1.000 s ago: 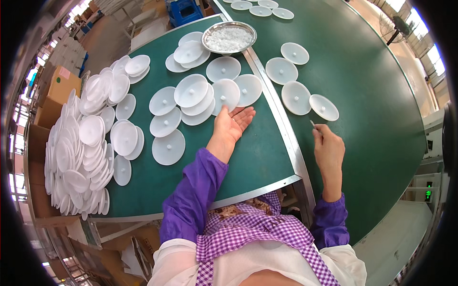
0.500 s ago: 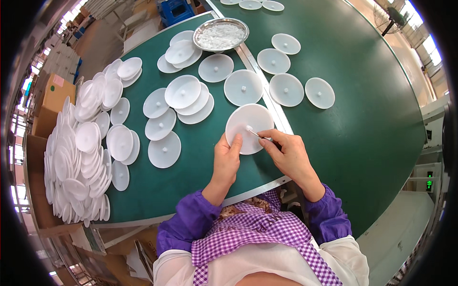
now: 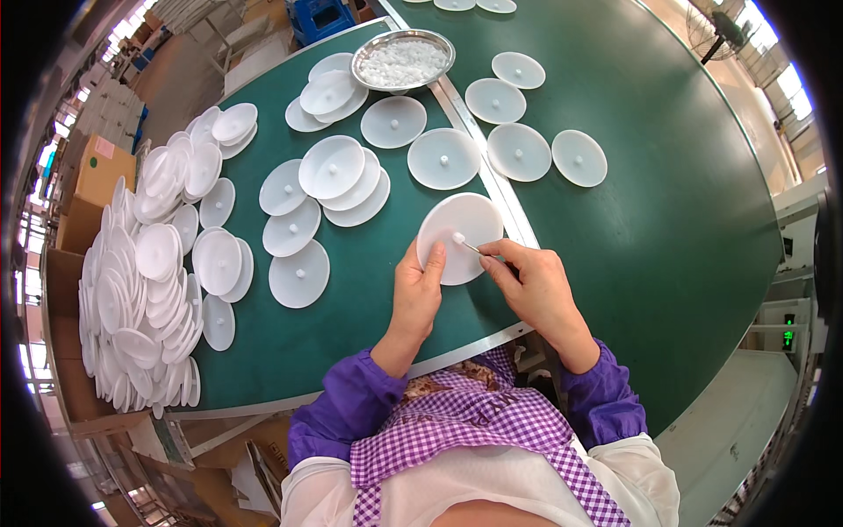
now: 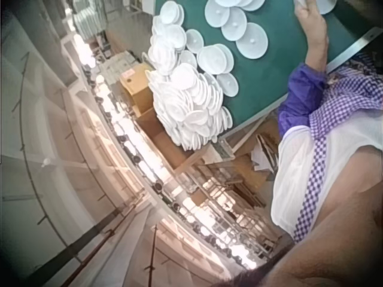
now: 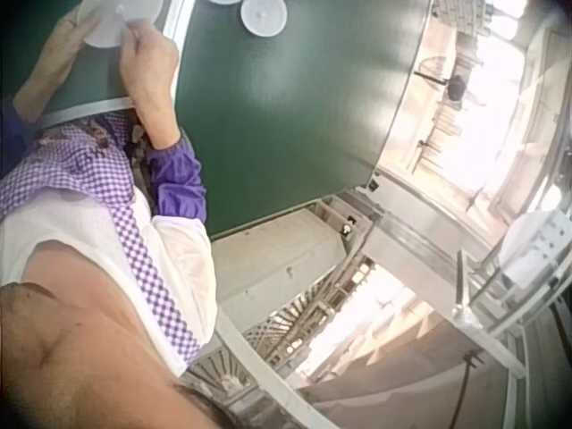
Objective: The person inserts small metal pins into plastic circular disks by hand at an assembly station.
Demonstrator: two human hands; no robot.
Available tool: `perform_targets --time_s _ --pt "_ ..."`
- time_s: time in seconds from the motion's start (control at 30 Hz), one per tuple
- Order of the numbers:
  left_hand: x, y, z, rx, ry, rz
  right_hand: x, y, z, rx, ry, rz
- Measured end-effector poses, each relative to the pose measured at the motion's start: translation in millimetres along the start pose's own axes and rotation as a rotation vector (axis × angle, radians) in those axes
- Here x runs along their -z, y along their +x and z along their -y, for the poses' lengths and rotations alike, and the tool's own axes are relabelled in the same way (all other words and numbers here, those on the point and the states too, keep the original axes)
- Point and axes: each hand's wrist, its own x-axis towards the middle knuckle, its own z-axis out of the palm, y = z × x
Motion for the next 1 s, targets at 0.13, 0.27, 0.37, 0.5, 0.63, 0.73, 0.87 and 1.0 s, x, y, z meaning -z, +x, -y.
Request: perform_targets --time_s 0.13,0.27,0.37,0.5,0.63,0.73,0.87,1.0 --pt "1 7 -6 -0.147 0.321 0.119 -3 -4 -4 0.112 -0.096 -0.099" --pt "-3 9 -7 -0.003 0.024 0.101 6 -2 3 -0.034 0.040 -0.044" --pt "-6 8 -7 0.022 -0.007 0.080 8 -3 0 -0.036 0.040 -0.033" --pt "-19 3 -1 -0.221 0.395 0.087 -7 -6 -3 0.066 -0.189 -0.141" --pt "-29 9 5 -0.345 0.550 0.049 -15 -10 -11 0.071 -0.318 -0.221" --pt "-34 14 4 -0.233 0.458 0.197 2 -7 -34 -0.010 -0.277 -0.218" --pt "-20 62 -7 -0.262 0.805 -0.104 36 4 -65 -0.199 -0.579 -0.389" --pt "1 110 -4 -0.551 1.351 -0.233 40 2 -54 -0.246 -0.387 -0.309"
